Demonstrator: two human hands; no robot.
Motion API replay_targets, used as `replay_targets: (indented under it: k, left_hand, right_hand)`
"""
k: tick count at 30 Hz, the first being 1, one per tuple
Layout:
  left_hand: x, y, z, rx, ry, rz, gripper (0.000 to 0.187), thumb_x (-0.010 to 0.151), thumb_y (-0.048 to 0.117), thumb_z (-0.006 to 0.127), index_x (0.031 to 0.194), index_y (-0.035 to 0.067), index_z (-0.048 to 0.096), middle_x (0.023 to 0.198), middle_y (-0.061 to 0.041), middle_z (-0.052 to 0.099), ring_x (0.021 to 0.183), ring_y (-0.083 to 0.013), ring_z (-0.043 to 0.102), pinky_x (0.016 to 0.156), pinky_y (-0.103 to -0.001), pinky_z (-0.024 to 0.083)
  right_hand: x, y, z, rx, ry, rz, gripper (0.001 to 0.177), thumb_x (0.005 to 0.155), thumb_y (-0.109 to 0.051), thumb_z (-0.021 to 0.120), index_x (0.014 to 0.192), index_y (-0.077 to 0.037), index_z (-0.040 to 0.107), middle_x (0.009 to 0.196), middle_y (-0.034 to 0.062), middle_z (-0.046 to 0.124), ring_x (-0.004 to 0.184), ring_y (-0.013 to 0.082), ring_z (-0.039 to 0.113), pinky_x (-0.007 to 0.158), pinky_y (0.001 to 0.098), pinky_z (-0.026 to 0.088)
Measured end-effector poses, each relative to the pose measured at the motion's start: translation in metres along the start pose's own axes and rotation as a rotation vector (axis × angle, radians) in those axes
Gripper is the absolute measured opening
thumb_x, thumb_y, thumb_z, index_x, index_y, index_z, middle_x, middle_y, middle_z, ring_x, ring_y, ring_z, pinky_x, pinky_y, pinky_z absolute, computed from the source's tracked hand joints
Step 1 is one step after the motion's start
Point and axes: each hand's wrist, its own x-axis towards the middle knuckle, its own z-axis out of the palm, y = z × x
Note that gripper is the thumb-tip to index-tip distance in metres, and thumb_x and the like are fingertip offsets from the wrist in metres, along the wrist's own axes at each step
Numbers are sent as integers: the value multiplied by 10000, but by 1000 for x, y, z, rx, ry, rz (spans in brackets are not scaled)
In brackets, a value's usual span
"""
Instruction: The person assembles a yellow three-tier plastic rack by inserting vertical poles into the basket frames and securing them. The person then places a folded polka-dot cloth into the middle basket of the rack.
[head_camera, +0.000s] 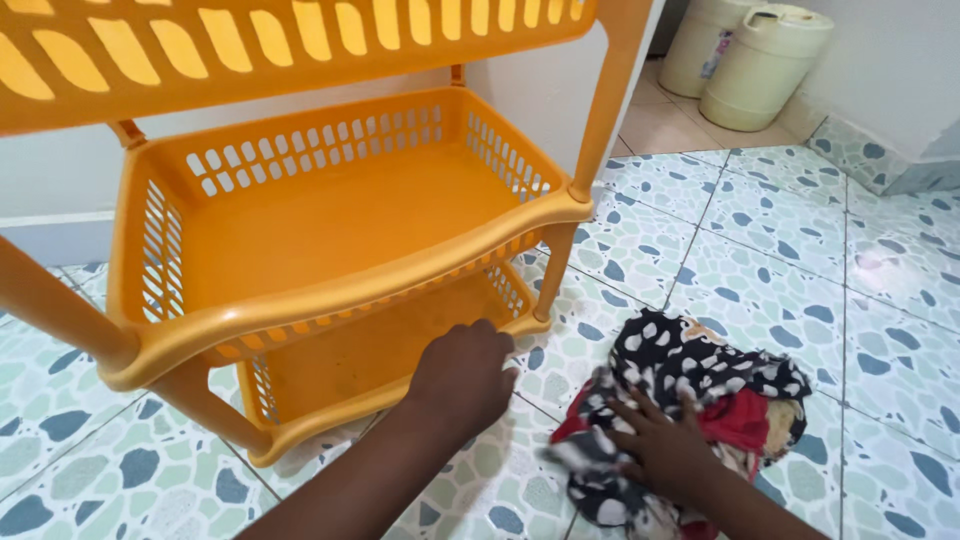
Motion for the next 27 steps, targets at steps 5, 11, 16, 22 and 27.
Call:
replay_targets:
  k: [5, 11, 16, 22, 27]
  left_hand:
    - [5, 31, -57, 48, 134, 282, 106, 850, 168, 671, 892, 82, 716, 940, -140, 686, 927, -346, 658, 831, -505, 521]
    - [-9, -17, -93, 361, 605, 186, 548, 714, 305, 677, 1194, 44, 636, 1060, -150, 692, 1043, -364, 632, 973, -602, 400]
    - [-21, -47, -91, 666, 585, -38, 833, 648, 388, 748, 1352, 5, 520, 1206, -176, 661, 1230, -393, 565, 1060, -776, 186]
    - [-15, -63, -103, 487, 221, -250, 550, 894, 337, 697, 1367, 92, 556, 1234, -101, 657, 1364, -296, 501, 1258, -694, 91]
    - [-4, -75, -109, 565, 349, -222, 701, 759, 312, 746, 1411, 156, 541, 1479, -133, 514, 1486, -386, 276, 1146, -743, -43]
  right_hand:
    - [1, 65, 19, -180, 222, 313, 653, 855, -258, 640, 1482, -203, 469, 1572, 29, 361, 1486, 215, 299, 1157, 775, 111]
    - [-17, 79, -114, 12, 200, 521, 273, 992, -295, 538, 1099, -185, 764, 1173, 43, 735, 1047, 252, 734, 1027, 663, 447]
    - [-48, -18, -254, 222, 1202, -361, 451, 817, -130, 702, 1260, -64, 653, 1287, 161, 620, 1243, 341, 566, 1055, 458, 454]
    - [-52, -43, -332, -195, 737, -418, 990, 790, -292, 779, 1591, -68, 243, 1669, 169, 228, 1529, 351, 218, 1165, 520, 200]
    - [-32, -62, -334, -226, 363, -182, 1173, 861, -494, 779, 1580, 18, 7, 1673, 249, -4, 1541, 442, 25, 1228, 511, 211]
